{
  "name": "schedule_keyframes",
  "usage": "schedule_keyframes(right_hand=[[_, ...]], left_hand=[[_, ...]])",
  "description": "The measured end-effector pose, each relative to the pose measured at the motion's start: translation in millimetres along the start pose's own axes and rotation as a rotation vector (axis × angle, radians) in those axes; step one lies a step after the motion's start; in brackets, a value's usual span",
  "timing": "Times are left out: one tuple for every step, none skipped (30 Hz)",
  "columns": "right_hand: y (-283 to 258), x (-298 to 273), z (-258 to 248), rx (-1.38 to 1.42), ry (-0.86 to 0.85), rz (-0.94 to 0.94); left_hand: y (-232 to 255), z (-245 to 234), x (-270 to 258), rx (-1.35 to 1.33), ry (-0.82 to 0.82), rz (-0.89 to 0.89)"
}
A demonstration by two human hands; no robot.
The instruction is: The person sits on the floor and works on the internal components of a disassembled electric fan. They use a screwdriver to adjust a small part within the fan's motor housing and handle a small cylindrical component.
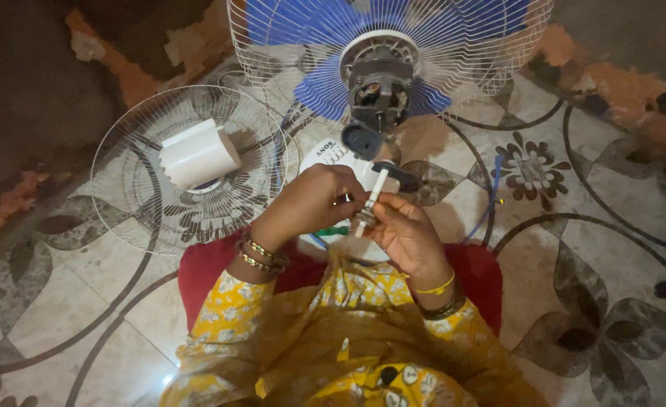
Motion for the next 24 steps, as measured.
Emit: schedule_keyframes(right_hand=[[-3.1, -1.1, -0.3, 0.002, -0.031, -0.008], [-6.7, -1.7, -1.0, 0.001, -0.062, -0.015], [-9.7, -1.9, -3.0, 0.008, -0.037, -0.01], [-12.6, -1.3, -5.3, 0.015, -0.013, -0.005], [-15.2, 0.0, -7.6, 0.022, 0.01, -0.001], [-17.5, 1.5, -9.3, 0.013, 0.001, -0.004], [-19.7, 2.6, -10.8, 0.004, -0.009, -0.008], [-22.2, 4.5, -12.4, -0.005, -0.02, -0.012], [-24.5, 6.7, -14.0, -0.007, -0.022, -0.019], [-27.2, 8.8, -16.0, -0.01, -0.026, -0.027], [-29.6, 11.0, -17.8, -0.013, -0.029, -0.034], [-31.8, 13.2, -19.3, -0.024, -0.027, -0.046], [-33.8, 15.3, -20.8, -0.035, -0.025, -0.057], [-35.4, 16.5, -22.6, -0.047, -0.022, -0.07], [-36.6, 17.7, -24.1, -0.051, -0.029, -0.077], [-36.8, 18.9, -25.1, -0.054, -0.035, -0.087], [-37.1, 20.2, -26.1, -0.057, -0.04, -0.096], [-36.2, 21.9, -27.2, -0.043, -0.039, -0.1], [-34.9, 23.4, -28.1, -0.029, -0.038, -0.103], [-34.0, 24.9, -28.9, -0.014, -0.038, -0.108], [-33.6, 26.1, -29.4, 0.016, -0.045, -0.119], [-32.5, 27.7, -29.5, 0.047, -0.054, -0.13], [-31.8, 29.2, -29.7, 0.079, -0.062, -0.14], [-30.9, 30.8, -29.4, 0.103, -0.084, -0.158]], left_hand=[[0.8, 0.1, -0.2, -0.036, 0.0, -0.026], [2.1, 0.9, -1.3, -0.075, 0.001, -0.051], [3.5, 1.9, -2.2, -0.113, 0.003, -0.077], [5.4, 2.6, -2.4, -0.137, 0.026, -0.064], [7.4, 3.5, -2.8, -0.161, 0.05, -0.052], [9.4, 3.9, -3.4, -0.184, 0.076, -0.038], [10.9, 5.4, -3.8, -0.206, 0.093, -0.078], [12.6, 7.5, -3.0, -0.229, 0.111, -0.117], [13.9, 9.0, -1.9, -0.251, 0.129, -0.156], [16.0, 9.6, -1.1, -0.242, 0.156, -0.116], [17.8, 9.8, -0.3, -0.231, 0.183, -0.076], [19.5, 9.6, 0.6, -0.221, 0.209, -0.037], [20.5, 9.4, 1.6, -0.22, 0.228, -0.025], [21.4, 10.0, 2.2, -0.221, 0.247, -0.012], [22.4, 10.7, 2.7, -0.221, 0.265, 0.002], [22.7, 11.3, 3.5, -0.23, 0.267, -0.027], [23.2, 12.1, 4.3, -0.238, 0.269, -0.056], [23.2, 12.3, 5.7, -0.246, 0.269, -0.083], [24.3, 11.8, 7.2, -0.217, 0.287, -0.063], [25.6, 10.9, 9.1, -0.186, 0.304, -0.042], [27.4, 10.1, 11.0, -0.156, 0.32, -0.021], [28.6, 9.5, 13.5, -0.151, 0.31, -0.032], [30.2, 9.1, 16.4, -0.147, 0.3, -0.042], [31.8, 8.3, 19.0, -0.141, 0.29, -0.053]])
Point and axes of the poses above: each hand's wrist, its own x-axis towards the middle knuckle, its own z-axis out of the palm, y = z × x, the point moved 2 cm from there along x, towards the middle knuckle, and after that the axes turned 14 degrees about -z, right-handed, at the moved point
